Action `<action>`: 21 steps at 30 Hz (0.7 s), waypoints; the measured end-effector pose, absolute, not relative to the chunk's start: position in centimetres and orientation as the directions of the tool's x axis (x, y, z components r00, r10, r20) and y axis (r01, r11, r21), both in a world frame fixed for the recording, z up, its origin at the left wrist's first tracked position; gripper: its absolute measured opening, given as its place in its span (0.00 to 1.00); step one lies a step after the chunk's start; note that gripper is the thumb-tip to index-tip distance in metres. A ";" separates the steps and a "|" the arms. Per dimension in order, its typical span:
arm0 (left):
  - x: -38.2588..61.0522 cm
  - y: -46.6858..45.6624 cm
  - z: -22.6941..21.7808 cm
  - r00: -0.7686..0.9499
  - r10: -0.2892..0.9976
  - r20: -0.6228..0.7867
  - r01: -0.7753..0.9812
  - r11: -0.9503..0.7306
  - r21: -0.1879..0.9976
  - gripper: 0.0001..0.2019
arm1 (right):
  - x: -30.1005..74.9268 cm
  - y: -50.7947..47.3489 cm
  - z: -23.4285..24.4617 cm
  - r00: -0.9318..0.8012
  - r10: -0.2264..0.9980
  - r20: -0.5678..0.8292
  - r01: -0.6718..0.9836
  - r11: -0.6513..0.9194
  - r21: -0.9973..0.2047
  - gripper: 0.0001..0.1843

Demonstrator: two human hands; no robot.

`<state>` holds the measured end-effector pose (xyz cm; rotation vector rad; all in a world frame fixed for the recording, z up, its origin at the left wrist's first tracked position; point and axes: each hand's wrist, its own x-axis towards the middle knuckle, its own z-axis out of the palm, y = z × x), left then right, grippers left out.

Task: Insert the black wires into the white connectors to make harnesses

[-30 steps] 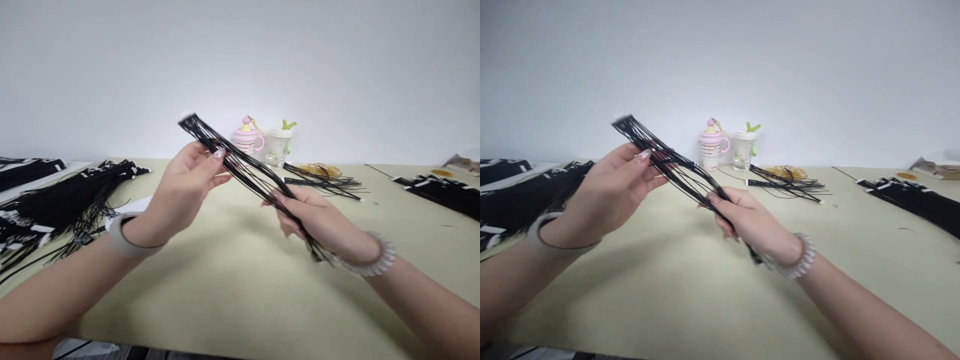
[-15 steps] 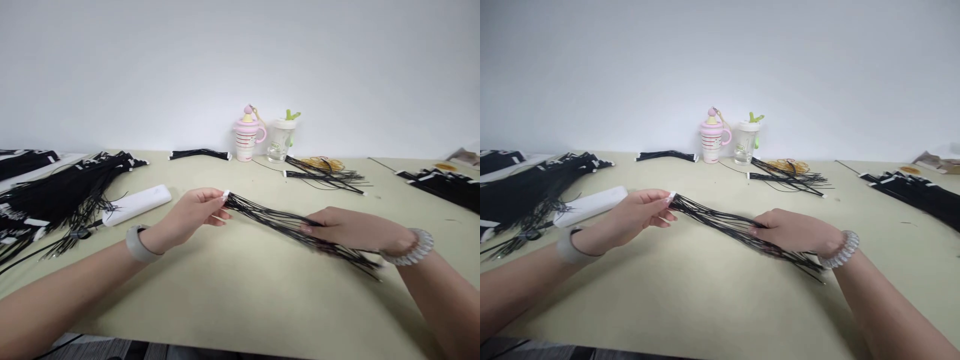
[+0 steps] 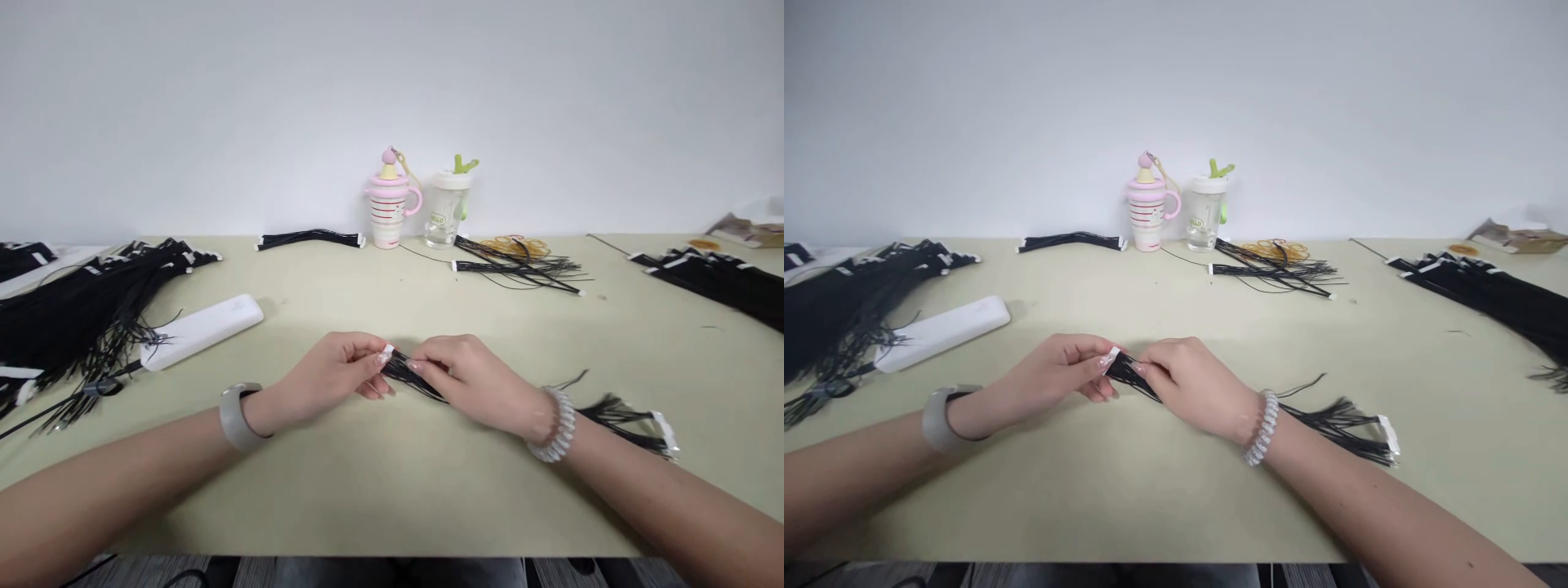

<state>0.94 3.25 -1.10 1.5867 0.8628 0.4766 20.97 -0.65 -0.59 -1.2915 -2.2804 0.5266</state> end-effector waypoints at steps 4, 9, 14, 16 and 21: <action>1.1 3.0 -1.5 0.660 0.737 -0.148 0.245 -0.025 0.969 0.15 | 20.8 -0.9 -0.7 -0.464 0.859 0.216 0.719 0.507 -0.475 0.12; 1.1 2.7 -1.2 0.642 0.755 -0.135 0.228 -0.020 0.973 0.15 | 21.5 -0.8 0.1 -0.467 0.849 0.246 0.779 0.527 -0.339 0.10; 0.5 3.4 -0.7 0.531 0.842 -0.089 0.213 -0.031 0.977 0.14 | 26.2 1.0 1.3 -0.332 0.931 0.153 0.873 0.364 -0.323 0.09; 0.1 4.1 -0.8 0.480 0.874 -0.070 0.198 -0.031 0.980 0.14 | 29.0 2.0 1.9 -0.186 0.969 0.160 0.921 0.229 -0.316 0.07; -0.5 5.9 -1.3 0.387 0.921 -0.052 0.169 -0.015 0.986 0.16 | 34.2 2.9 3.3 0.295 0.909 0.295 0.866 -0.123 -0.485 0.08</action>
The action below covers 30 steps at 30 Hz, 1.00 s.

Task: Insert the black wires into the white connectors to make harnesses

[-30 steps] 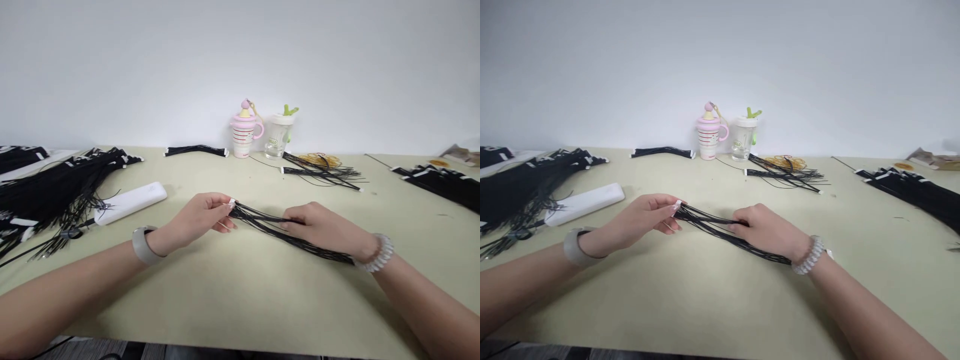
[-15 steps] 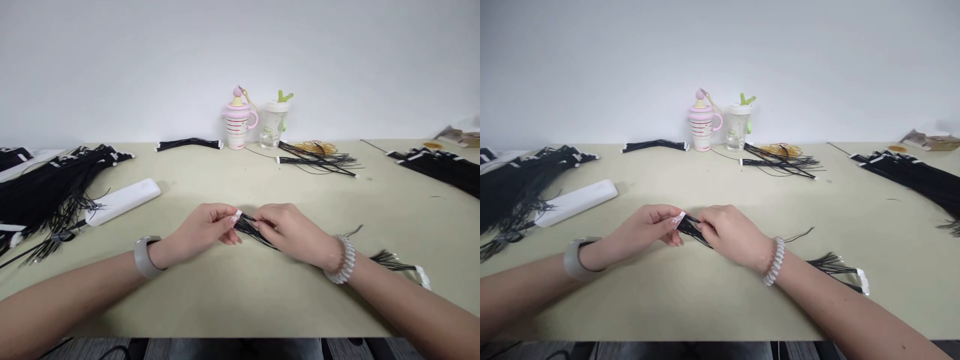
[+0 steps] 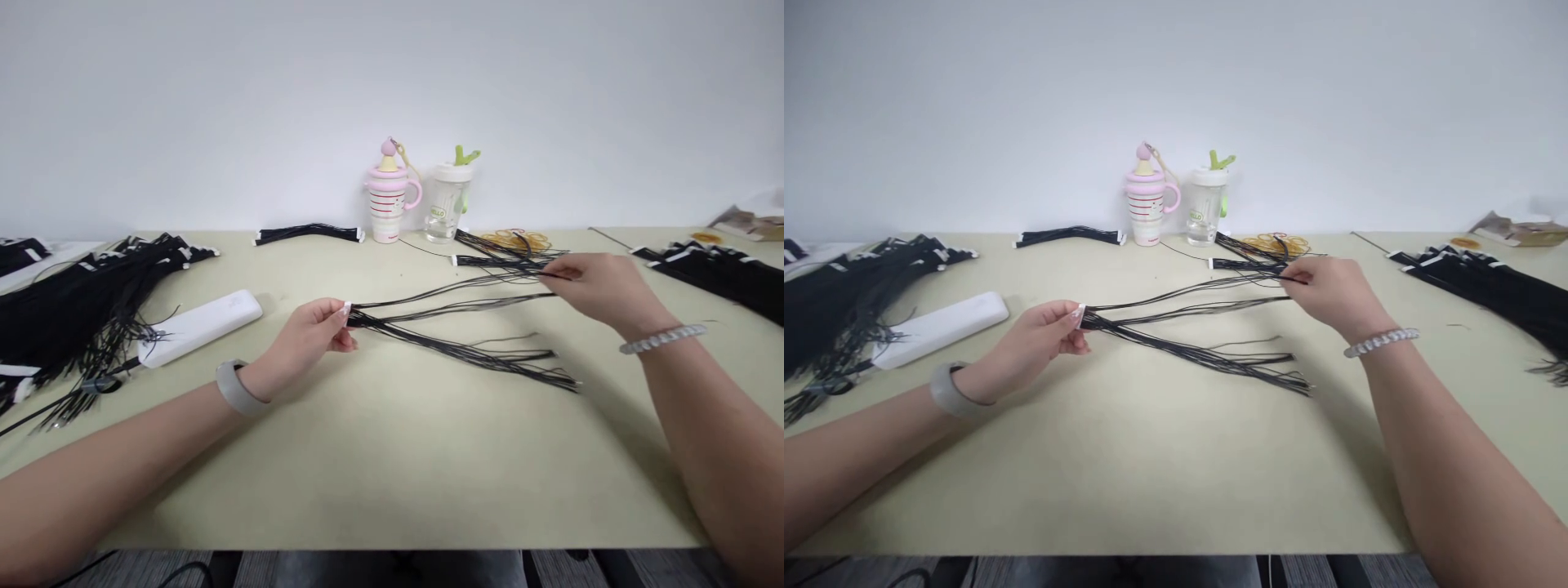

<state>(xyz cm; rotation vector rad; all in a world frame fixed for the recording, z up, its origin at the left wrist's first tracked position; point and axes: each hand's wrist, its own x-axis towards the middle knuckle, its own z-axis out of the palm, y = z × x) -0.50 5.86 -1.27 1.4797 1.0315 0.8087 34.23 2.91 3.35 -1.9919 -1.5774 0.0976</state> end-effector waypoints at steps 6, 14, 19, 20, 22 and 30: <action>-0.6 6.3 -1.4 0.410 0.909 -0.080 0.180 0.006 0.984 0.15 | 34.5 2.6 3.9 0.545 0.815 0.195 0.522 -0.149 -0.840 0.11; -0.5 4.5 -0.3 0.558 0.820 -0.132 0.568 -0.261 0.781 0.24 | 30.4 2.1 4.1 0.303 0.952 0.046 -0.115 0.084 -0.990 0.03; -0.1 2.5 -0.5 0.615 0.787 -0.053 0.709 -0.523 0.474 0.30 | 29.7 1.6 4.0 0.203 0.978 0.038 -0.435 0.125 -0.892 0.06; 0.0 2.3 -0.6 0.621 0.782 -0.051 0.722 -0.545 0.427 0.28 | 29.7 1.6 4.0 0.203 0.978 0.051 -0.461 0.142 -0.876 0.07; 0.1 2.3 -0.8 0.641 0.765 -0.065 0.724 -0.574 0.384 0.21 | 29.7 1.5 4.0 0.196 0.977 0.088 -0.496 0.176 -0.850 0.08; 0.1 3.3 1.2 0.697 0.697 -0.170 0.630 -0.482 0.609 0.14 | 30.5 1.1 4.3 0.132 0.986 0.100 -0.306 0.137 -0.942 0.18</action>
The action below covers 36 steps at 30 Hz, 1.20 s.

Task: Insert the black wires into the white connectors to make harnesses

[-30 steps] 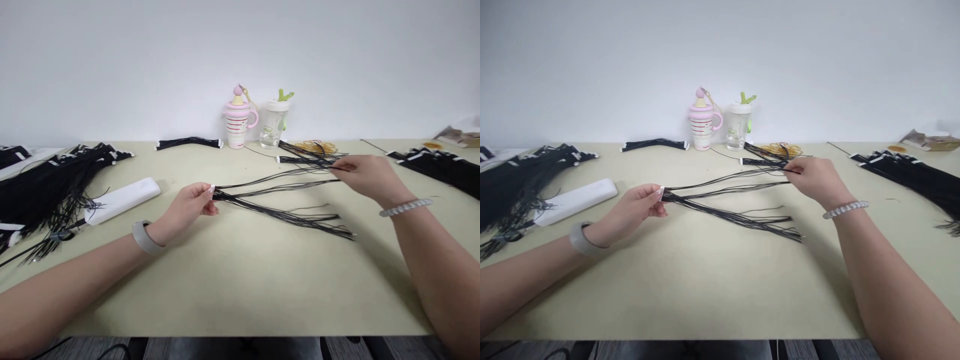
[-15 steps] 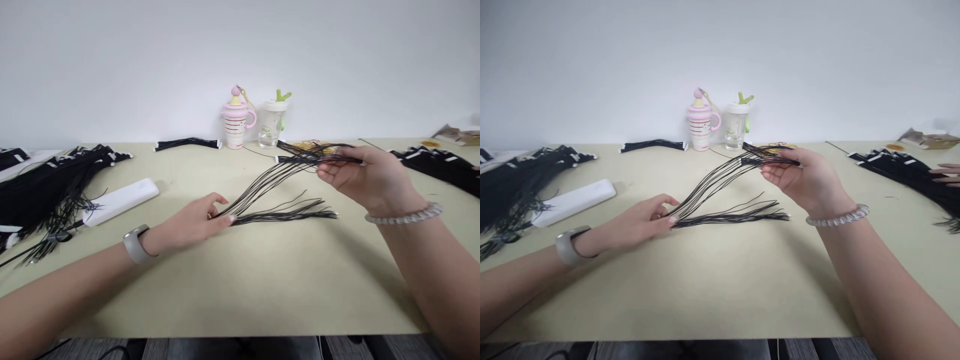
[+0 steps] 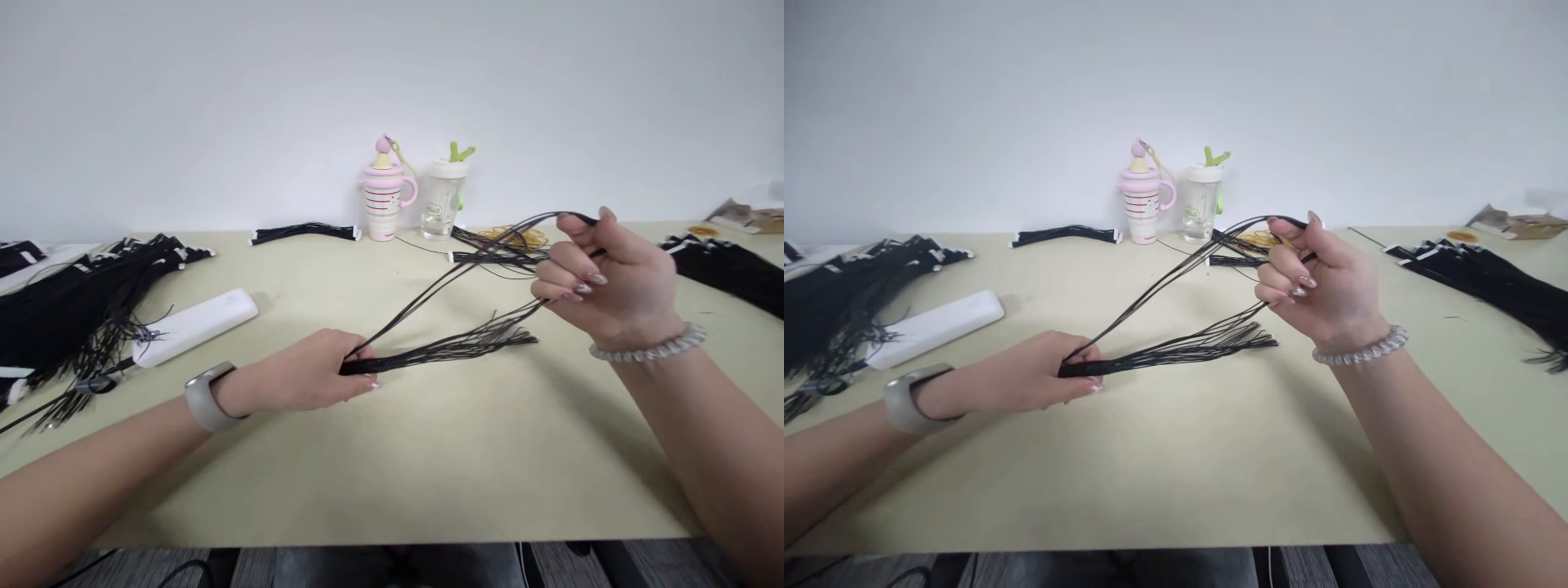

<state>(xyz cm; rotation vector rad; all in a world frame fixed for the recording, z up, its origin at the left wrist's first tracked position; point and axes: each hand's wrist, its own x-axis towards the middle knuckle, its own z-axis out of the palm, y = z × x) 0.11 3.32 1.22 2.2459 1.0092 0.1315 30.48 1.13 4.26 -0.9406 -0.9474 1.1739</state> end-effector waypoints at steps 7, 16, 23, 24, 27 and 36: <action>-0.1 3.0 2.8 0.648 0.749 -0.139 0.523 -0.304 0.796 0.13 | 32.5 2.0 3.3 0.037 0.999 -0.008 -0.210 0.000 -0.978 0.23; -0.1 5.7 1.0 0.337 0.936 -0.106 0.358 -0.023 0.934 0.14 | 33.1 2.2 2.9 -0.278 0.960 0.042 -0.236 -0.026 -0.971 0.13; -0.8 8.8 -1.3 0.294 0.902 -0.316 0.208 0.262 0.942 0.13 | 30.7 1.8 3.3 0.008 0.999 0.033 -0.154 0.034 -0.988 0.10; -0.9 9.1 -1.4 0.290 0.902 -0.320 0.208 0.267 0.941 0.12 | 30.3 1.6 3.4 0.029 0.998 0.062 -0.143 0.065 -0.988 0.10; -1.1 9.4 -1.7 0.280 0.907 -0.316 0.224 0.258 0.940 0.12 | 29.4 0.7 3.8 0.018 0.984 0.179 -0.114 0.180 -0.977 0.15; -1.6 11.4 -1.8 -0.039 0.950 -0.309 0.034 0.310 0.950 0.06 | 27.1 -1.5 3.5 -0.465 0.869 0.170 -0.083 0.148 -0.985 0.27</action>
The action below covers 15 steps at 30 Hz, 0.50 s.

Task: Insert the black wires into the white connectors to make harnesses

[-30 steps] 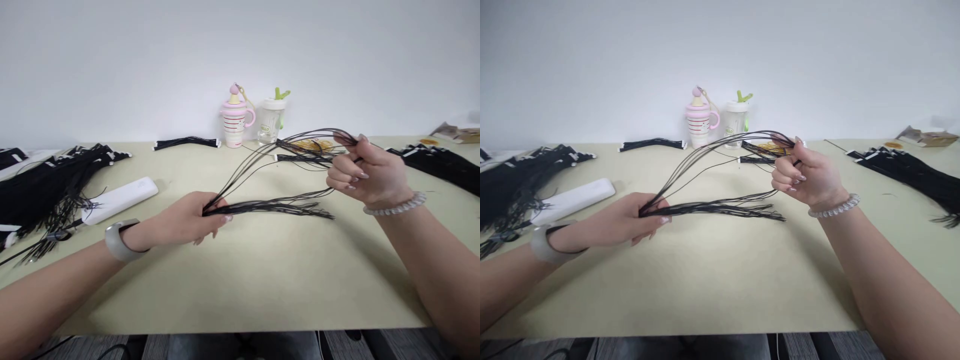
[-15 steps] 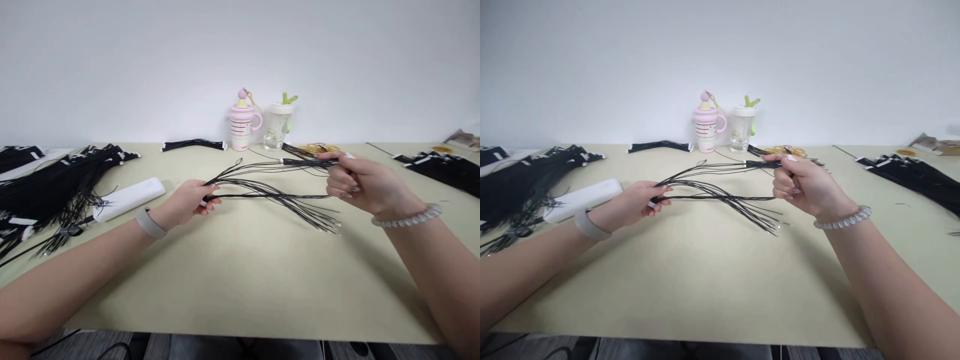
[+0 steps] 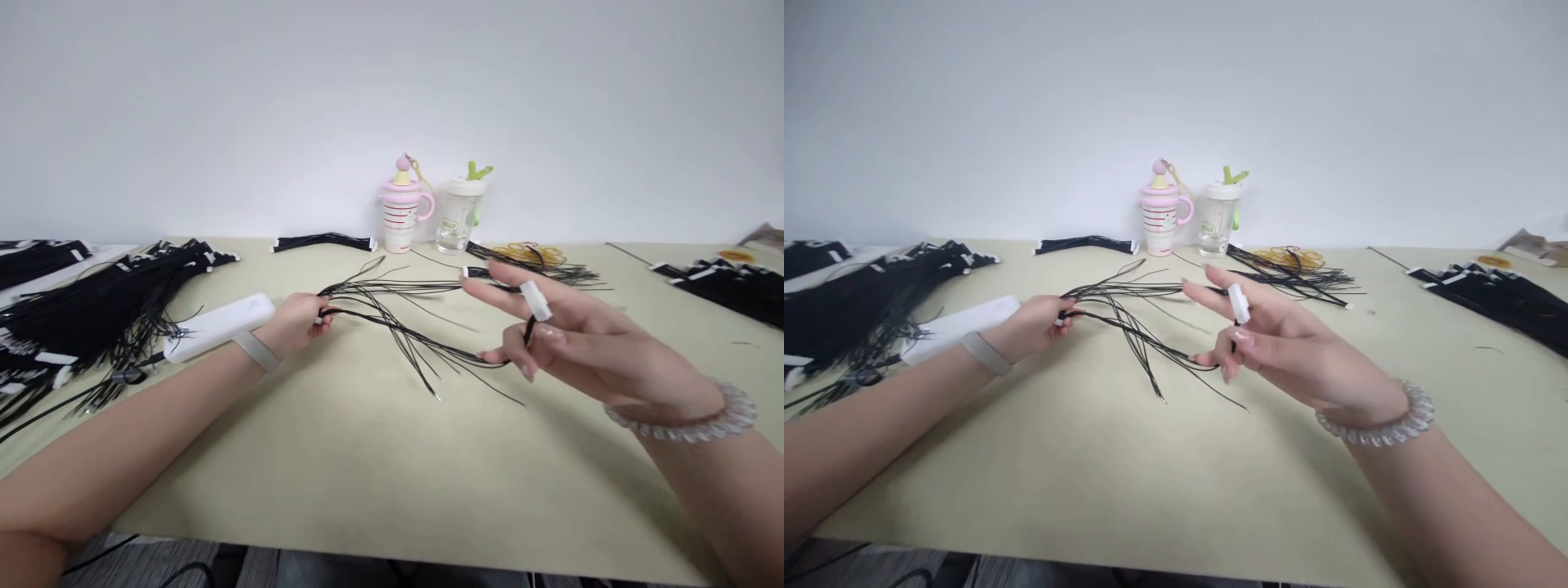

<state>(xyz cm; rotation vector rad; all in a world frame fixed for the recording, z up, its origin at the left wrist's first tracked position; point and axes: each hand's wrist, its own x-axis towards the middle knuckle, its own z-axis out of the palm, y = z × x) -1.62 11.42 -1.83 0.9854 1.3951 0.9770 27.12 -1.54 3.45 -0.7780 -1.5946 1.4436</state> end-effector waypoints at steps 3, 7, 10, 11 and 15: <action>-1.8 12.0 -1.9 -0.073 0.937 -0.342 -0.058 0.338 0.939 0.07 | 26.3 -1.4 3.0 -0.454 0.873 0.178 -0.100 0.148 -0.984 0.26; -2.1 12.3 -2.1 -0.093 0.930 -0.355 -0.181 0.335 0.925 0.05 | 25.7 -1.5 2.9 -0.413 0.893 0.178 0.012 0.200 -0.980 0.27; -2.6 12.5 -2.0 -0.038 0.927 -0.372 -0.247 0.352 0.903 0.05 | 25.7 -1.6 2.9 -0.416 0.900 0.133 0.213 0.238 -0.948 0.25; -2.7 12.5 -1.9 0.004 0.923 -0.386 -0.260 0.373 0.891 0.05 | 25.9 -1.5 2.9 -0.403 0.907 0.122 0.281 0.249 -0.927 0.22; -3.2 12.3 -1.2 0.207 0.891 -0.404 -0.285 0.450 0.846 0.07 | 27.1 -0.4 2.5 -0.233 0.952 0.200 0.309 0.268 -0.913 0.12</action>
